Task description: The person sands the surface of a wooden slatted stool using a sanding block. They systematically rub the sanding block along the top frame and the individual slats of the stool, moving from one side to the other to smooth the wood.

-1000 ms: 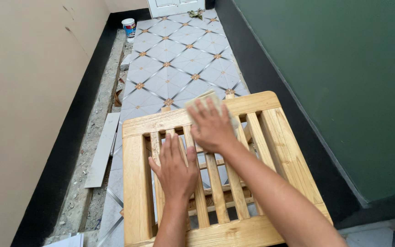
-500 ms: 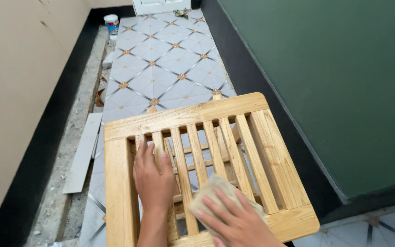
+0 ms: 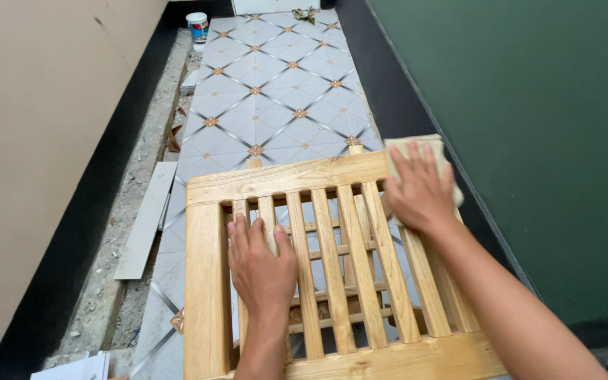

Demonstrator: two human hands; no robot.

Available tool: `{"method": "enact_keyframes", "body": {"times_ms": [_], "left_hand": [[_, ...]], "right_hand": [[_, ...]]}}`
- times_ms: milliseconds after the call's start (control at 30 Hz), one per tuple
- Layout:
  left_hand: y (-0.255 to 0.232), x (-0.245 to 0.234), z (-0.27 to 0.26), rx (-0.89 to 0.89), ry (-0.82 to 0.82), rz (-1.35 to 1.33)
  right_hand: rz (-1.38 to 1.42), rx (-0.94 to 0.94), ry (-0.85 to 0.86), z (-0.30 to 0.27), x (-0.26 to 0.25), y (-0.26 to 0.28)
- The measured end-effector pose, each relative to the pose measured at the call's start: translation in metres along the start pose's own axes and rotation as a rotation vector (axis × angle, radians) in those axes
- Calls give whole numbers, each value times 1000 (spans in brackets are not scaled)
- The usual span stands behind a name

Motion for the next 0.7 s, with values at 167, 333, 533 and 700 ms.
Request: {"method": "enact_keyframes", "body": {"times_ms": [167, 333, 533, 700], "left_hand": [[-3, -6, -1, -39, -7, -87], [4, -15, 2, -43, 54, -263], [3, -39, -1, 193, -156, -567], [7, -51, -17, 384, -382, -627]], "right_hand": [[-20, -173, 133, 46, 15, 91], [-7, -413, 106, 19, 33, 174], [71, -679, -71, -60, 28, 201], [131, -811, -23, -132, 31, 200]]}}
Point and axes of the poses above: each hand's wrist, its own z-axis towards the middle knuckle, its own x-axis out of the palm, y = z × x, the point moved 4 cm from there along z, towards the middle knuckle, and after that the axes turned 15 degrees about -x, right-handed, at the moved point
